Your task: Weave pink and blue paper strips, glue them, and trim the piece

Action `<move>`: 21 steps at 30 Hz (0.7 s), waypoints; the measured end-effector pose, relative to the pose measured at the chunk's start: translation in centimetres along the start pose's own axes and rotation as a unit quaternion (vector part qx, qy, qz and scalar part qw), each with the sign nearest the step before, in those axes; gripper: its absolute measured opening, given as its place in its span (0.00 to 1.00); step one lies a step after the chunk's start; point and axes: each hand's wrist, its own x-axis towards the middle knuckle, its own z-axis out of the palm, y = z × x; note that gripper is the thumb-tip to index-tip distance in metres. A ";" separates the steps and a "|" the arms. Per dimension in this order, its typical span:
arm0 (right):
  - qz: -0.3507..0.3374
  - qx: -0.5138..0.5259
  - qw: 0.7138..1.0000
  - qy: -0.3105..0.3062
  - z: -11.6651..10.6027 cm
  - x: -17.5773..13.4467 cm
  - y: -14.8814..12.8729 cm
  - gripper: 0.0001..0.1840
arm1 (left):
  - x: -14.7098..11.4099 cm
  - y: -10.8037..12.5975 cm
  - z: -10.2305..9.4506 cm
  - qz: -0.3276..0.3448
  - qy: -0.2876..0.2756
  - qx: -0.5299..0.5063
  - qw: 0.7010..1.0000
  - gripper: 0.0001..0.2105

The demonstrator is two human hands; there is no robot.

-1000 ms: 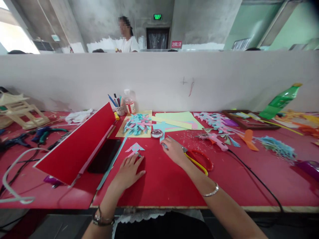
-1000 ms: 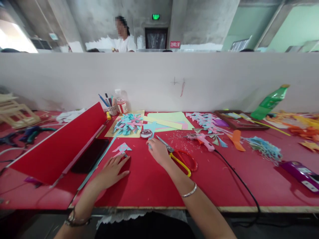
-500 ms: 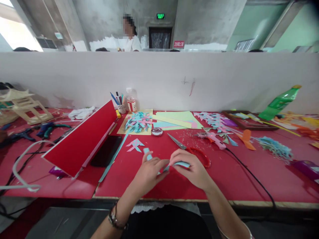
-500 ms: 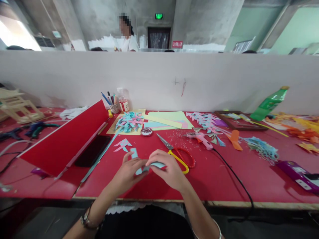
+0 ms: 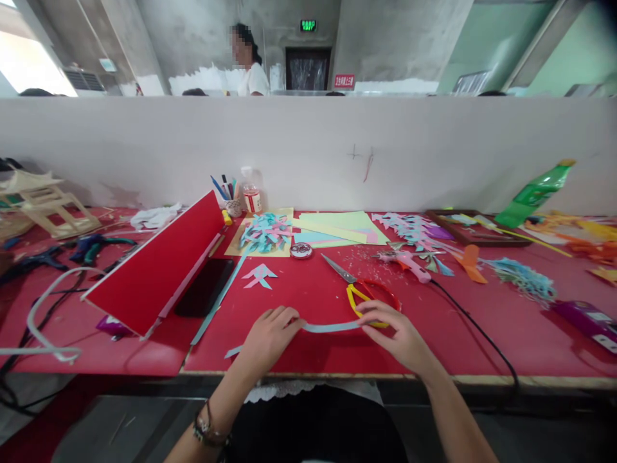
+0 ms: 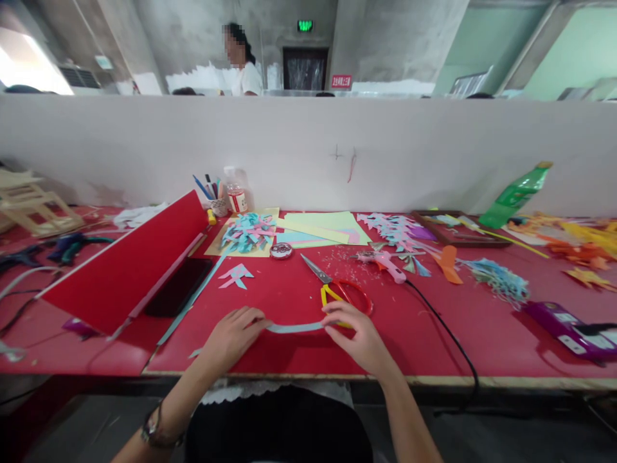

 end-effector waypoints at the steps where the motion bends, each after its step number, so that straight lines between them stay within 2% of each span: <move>1: 0.002 -0.020 1.000 0.000 0.0 -0.2 0.3 0.08 | -0.2 0.0 0.1 -0.005 -0.014 0.007 1.000 0.10; 5: 0.023 -0.123 0.991 0.052 0.5 -0.4 1.7 0.11 | -0.6 -0.2 0.3 -0.019 -0.045 0.012 0.999 0.11; 8: 0.064 -0.252 0.962 0.088 1.3 0.0 2.7 0.15 | -0.8 -0.4 0.3 -0.039 -0.048 -0.004 0.998 0.13; 11: 0.099 -0.344 0.930 0.079 2.0 0.7 3.2 0.19 | -1.1 -0.7 0.2 -0.057 -0.057 -0.026 0.996 0.11; 15: 0.117 -0.392 0.911 0.049 2.2 1.3 3.1 0.19 | -1.4 -1.0 0.2 -0.071 -0.062 -0.038 0.995 0.09; 21: 0.118 -0.377 0.918 0.035 2.0 1.4 3.4 0.18 | -1.2 -1.0 0.2 -0.072 -0.071 -0.043 0.994 0.09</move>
